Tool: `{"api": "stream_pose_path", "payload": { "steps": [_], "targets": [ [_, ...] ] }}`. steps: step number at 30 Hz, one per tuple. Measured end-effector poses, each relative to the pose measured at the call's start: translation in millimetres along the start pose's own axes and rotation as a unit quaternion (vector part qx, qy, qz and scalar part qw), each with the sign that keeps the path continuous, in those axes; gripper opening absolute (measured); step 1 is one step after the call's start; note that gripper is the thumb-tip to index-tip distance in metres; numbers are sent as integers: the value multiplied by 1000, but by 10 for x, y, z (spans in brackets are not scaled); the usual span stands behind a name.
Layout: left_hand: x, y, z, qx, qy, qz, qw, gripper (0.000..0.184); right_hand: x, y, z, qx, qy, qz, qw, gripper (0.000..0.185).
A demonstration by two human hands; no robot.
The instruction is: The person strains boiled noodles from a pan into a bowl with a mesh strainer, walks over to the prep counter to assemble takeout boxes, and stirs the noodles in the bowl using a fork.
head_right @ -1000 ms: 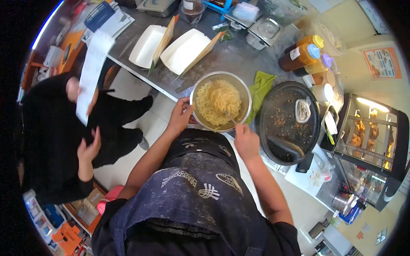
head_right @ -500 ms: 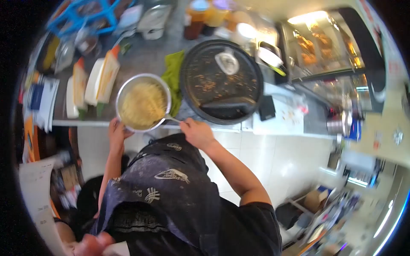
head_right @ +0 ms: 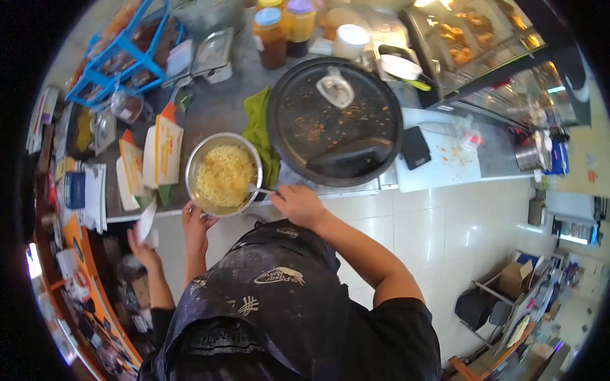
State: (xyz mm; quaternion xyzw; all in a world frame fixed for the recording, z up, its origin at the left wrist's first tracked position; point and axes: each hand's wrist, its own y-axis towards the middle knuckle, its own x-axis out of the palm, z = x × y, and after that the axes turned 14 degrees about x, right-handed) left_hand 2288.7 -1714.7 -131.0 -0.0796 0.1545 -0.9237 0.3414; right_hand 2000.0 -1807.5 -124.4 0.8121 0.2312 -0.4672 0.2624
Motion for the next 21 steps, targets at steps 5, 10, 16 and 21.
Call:
{"api": "stream_pose_path", "payload": {
  "steps": [5, 10, 16, 21],
  "targets": [
    [-18, -20, 3, 17, -8, 31, 999, 36, -128, -223, 177, 25, -23, -56, 998, 6],
    [4, -39, 14, 7, -28, -17, 999, 29, -419, -227, 59, 83, 12, 3, 996, 9],
    [24, -70, 15, -16, -51, -21, 998, 28, -490, 382, -487, 258, 133, -62, 955, 11],
    [10, -99, -31, -28, -105, -38, 993, 27, -134, 920, -544, 201, -22, -77, 976, 5]
  ]
}}
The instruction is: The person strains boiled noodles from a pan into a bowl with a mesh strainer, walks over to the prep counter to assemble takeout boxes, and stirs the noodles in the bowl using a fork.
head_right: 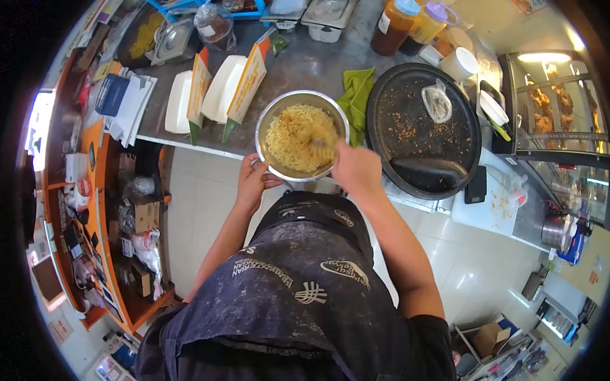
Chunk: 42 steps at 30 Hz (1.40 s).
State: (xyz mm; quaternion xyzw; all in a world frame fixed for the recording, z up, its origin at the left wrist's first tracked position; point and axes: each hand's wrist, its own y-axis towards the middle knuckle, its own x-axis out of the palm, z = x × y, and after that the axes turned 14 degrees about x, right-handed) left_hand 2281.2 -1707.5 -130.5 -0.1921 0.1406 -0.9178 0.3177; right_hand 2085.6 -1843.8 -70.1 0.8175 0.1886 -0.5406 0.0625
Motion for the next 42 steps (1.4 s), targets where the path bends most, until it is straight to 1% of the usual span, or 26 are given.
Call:
{"api": "stream_pose_path", "payload": {
  "steps": [1, 5, 7, 8, 10, 11, 12, 14, 15, 16, 18, 22, 24, 28, 30, 31, 32, 33, 34, 36, 37, 38, 39, 40, 41, 42],
  "targets": [
    [-7, 3, -12, 7, 4, -8, 1000, 27, -24, 53, -58, 14, -111, 11, 994, 6],
    [-36, -5, -16, 19, 8, -12, 1000, 26, -588, 168, -282, -15, -145, -9, 989, 10],
    [-52, -11, -34, 20, 4, -26, 999, 25, -825, 147, -335, -44, -193, -95, 976, 12],
    [-49, -5, -50, 22, 0, -24, 999, 25, -809, 165, -363, -46, -196, -94, 975, 12],
    [-55, -3, -83, 31, -3, -23, 999, 26, -679, 207, -432, -51, -175, -252, 950, 15],
    [-51, -8, -78, 33, -6, -21, 999, 26, -481, 237, -404, -43, -138, -277, 950, 14],
    [-44, -18, -73, 32, -10, -21, 999, 26, -303, 253, -396, -47, -140, -277, 949, 14],
    [-34, -21, -63, 34, -21, -15, 999, 26, -117, 289, -466, 1, -51, -149, 988, 14],
    [-30, -32, -61, 32, -20, -17, 999, 26, -151, 319, -452, -2, -54, -94, 994, 13],
    [-32, -34, -60, 32, -20, -19, 999, 27, -287, 354, -493, -9, -57, -97, 994, 13],
    [-44, -33, -57, 37, -26, -18, 999, 26, -545, 403, -494, -3, -173, -52, 984, 15],
    [-74, -8, -77, 41, -27, -34, 998, 26, -256, 564, -229, -35, -237, -58, 969, 17],
    [-84, 22, -83, 42, -21, -35, 998, 26, 40, 570, -254, -33, -159, -121, 979, 19],
    [-125, 0, -93, 34, -44, -43, 998, 25, 269, 569, -356, -59, -109, -183, 975, 21],
    [-159, -8, -34, 23, -31, -40, 998, 27, 261, 663, -283, -23, -15, -197, 980, 26],
    [-180, -35, -38, 21, -42, -47, 998, 32, 220, 676, -249, -10, -2, -204, 979, 28],
    [-189, -66, -14, 19, -54, -54, 997, 36, 221, 684, -172, -16, -2, -204, 979, 28],
    [-188, -96, 23, 2, -45, -57, 997, 45, 254, 691, -59, -11, 51, -198, 979, 26],
    [-191, -120, 2, 4, -45, -55, 997, 45, 254, 666, 32, -3, 105, -193, 976, 25],
    [-197, -132, -88, 23, -85, -50, 995, 48, 174, 590, 88, 11, 149, -186, 971, 23],
    [-183, -119, -126, 21, -76, -31, 996, 54, 130, 568, 82, 21, 194, -182, 964, 22],
    [-183, -81, -239, 38, -38, -29, 998, 55, 52, 564, 61, 3, 175, -163, 971, 21],
    [-186, -82, -270, 49, -59, -32, 997, 57, -22, 550, 63, -19, 161, -142, 976, 20],
    [-147, -90, -196, 26, -42, -22, 999, 55, -43, 551, 79, -7, 215, -141, 966, 18],
    [-157, -80, -185, 20, -66, -45, 997, 51, -78, 571, 117, -14, 249, -156, 956, 21],
    [-152, -67, -215, 24, -52, -38, 998, 47, -162, 556, 76, -14, 251, -153, 956, 23]
  ]
}}
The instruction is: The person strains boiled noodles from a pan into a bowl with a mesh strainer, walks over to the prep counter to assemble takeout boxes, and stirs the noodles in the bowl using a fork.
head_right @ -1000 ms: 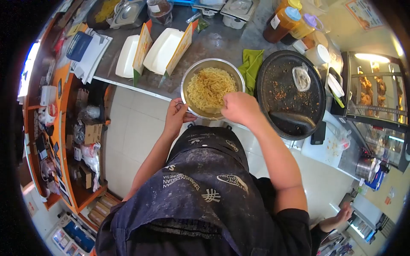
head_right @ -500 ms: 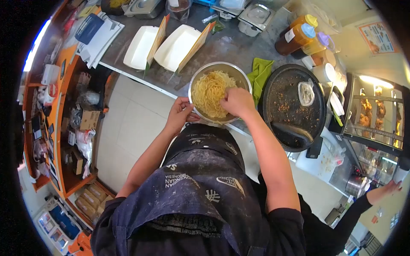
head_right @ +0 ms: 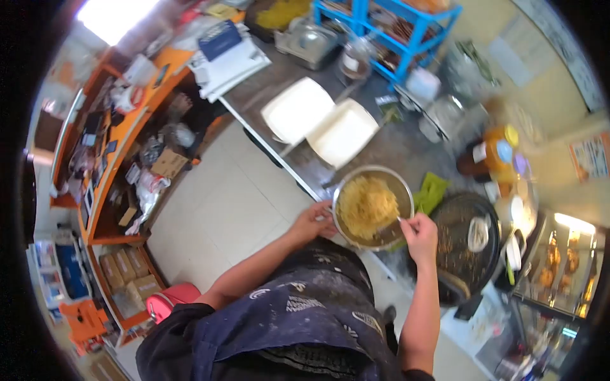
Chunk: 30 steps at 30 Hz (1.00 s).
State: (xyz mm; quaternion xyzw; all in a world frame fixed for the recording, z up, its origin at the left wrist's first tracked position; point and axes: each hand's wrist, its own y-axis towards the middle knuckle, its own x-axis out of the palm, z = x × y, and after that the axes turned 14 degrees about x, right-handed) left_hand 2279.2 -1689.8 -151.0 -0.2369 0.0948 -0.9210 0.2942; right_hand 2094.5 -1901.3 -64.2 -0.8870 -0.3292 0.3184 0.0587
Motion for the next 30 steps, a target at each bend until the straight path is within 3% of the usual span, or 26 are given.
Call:
{"api": "stream_pose_path", "payload": {
  "steps": [7, 9, 12, 14, 16, 19, 20, 22, 25, 27, 30],
  "targets": [
    [-16, 37, -24, 16, -11, -14, 1000, 45, -258, -129, -376, -38, 31, 28, 998, 27],
    [-83, 29, -25, 18, -19, -34, 999, 44, -292, -189, -501, -71, 25, 51, 996, 21],
    [-45, 1, 75, -16, 3, 10, 1000, 41, -201, -322, -645, -122, -26, 113, 986, 12],
    [-116, 36, 16, -38, 38, 4, 999, 41, -12, -291, -444, -84, -154, 94, 980, 23],
    [-157, 60, 74, -17, 42, -60, 997, 42, 119, -264, -310, -22, -319, 13, 947, 13],
    [-52, 24, 178, -42, 81, -59, 994, 42, 213, -373, -238, -79, -359, 133, 920, 12],
    [-42, 21, 175, -45, 84, -60, 994, 40, 122, -442, -257, -56, -359, 145, 920, 12],
    [-47, 18, 188, -38, 94, -38, 994, 35, 101, -531, -425, -97, -421, 223, 874, 16],
    [-2, 64, 278, -22, 102, -75, 992, 32, -23, -632, -589, -77, -400, 227, 885, 8],
    [40, 18, 340, -11, 82, -62, 995, 33, -38, -563, -526, -81, -357, 108, 924, 8],
    [-32, 3, 227, -17, 88, -40, 995, 40, -55, -405, -342, -72, -409, 109, 903, 10]
  ]
}}
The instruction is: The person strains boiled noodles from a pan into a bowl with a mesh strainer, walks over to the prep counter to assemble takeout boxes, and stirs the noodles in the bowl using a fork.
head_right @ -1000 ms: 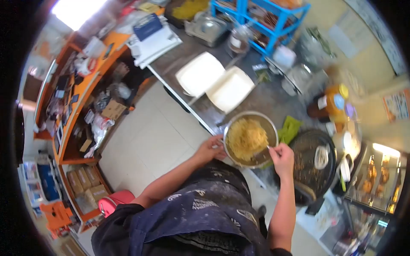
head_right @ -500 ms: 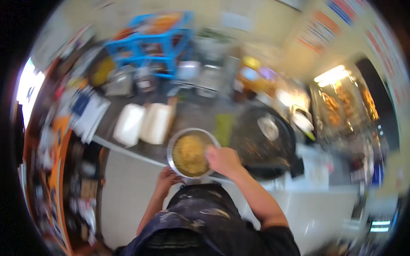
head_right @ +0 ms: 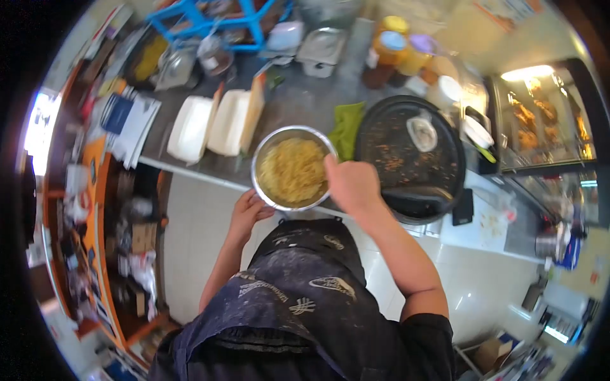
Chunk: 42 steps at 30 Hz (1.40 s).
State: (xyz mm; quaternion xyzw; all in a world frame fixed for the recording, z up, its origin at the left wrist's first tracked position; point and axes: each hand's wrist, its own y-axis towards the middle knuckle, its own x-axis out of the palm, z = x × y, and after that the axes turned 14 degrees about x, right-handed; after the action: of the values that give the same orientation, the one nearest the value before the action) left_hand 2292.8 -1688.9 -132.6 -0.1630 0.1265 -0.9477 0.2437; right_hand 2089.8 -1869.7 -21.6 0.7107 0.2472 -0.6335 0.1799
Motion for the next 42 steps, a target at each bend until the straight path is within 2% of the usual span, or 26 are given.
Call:
{"api": "stream_pose_path", "payload": {
  "steps": [2, 4, 7, 9, 11, 12, 15, 20, 25, 28, 29, 34, 36, 38, 42],
  "targets": [
    [55, -33, -48, 9, 5, 30, 999, 40, -121, 39, 71, 6, 42, -30, 999, 11],
    [95, -57, -85, 12, 5, 46, 999, 39, -105, -3, 189, -37, 110, -86, 990, 10],
    [82, -15, -55, -4, -15, 49, 999, 41, 107, -72, 173, -90, 110, -149, 979, 10],
    [10, 28, -69, -14, -34, 36, 999, 40, 438, -5, 82, -79, 78, -140, 984, 10],
    [-39, 79, -33, -30, -51, 19, 998, 39, 557, 72, 2, -56, 45, -88, 994, 10],
    [-70, 115, -11, -37, -43, -3, 998, 38, 552, 110, 38, -58, 45, -94, 993, 10],
    [-135, 134, 47, -56, -38, -26, 997, 36, 200, 115, 38, -84, 89, -40, 992, 10],
    [-139, 184, 102, -65, -35, -45, 996, 35, 16, -62, 193, -88, 166, -64, 980, 14],
    [-93, 128, 61, -54, -29, -14, 998, 37, 182, -132, 242, -137, 169, -114, 969, 16],
    [-64, 80, 97, -51, -28, -2, 998, 37, 318, -47, 291, -114, 174, -79, 975, 16],
    [-56, 67, 95, -44, -24, 1, 999, 36, 326, -13, 302, -103, 211, -80, 969, 16],
    [-40, 50, 46, -34, -18, 22, 999, 34, 199, -22, 260, -136, 217, -118, 959, 13],
    [-9, 54, 33, -30, -21, 19, 999, 34, 315, 52, 330, -155, 82, -85, 981, 12],
    [35, 42, 19, -11, 3, 56, 998, 30, 361, 89, 384, -144, 91, -81, 982, 11],
    [101, -28, -12, 1, 0, 69, 998, 30, 197, 127, 275, -128, 110, -72, 983, 10]
  ]
}}
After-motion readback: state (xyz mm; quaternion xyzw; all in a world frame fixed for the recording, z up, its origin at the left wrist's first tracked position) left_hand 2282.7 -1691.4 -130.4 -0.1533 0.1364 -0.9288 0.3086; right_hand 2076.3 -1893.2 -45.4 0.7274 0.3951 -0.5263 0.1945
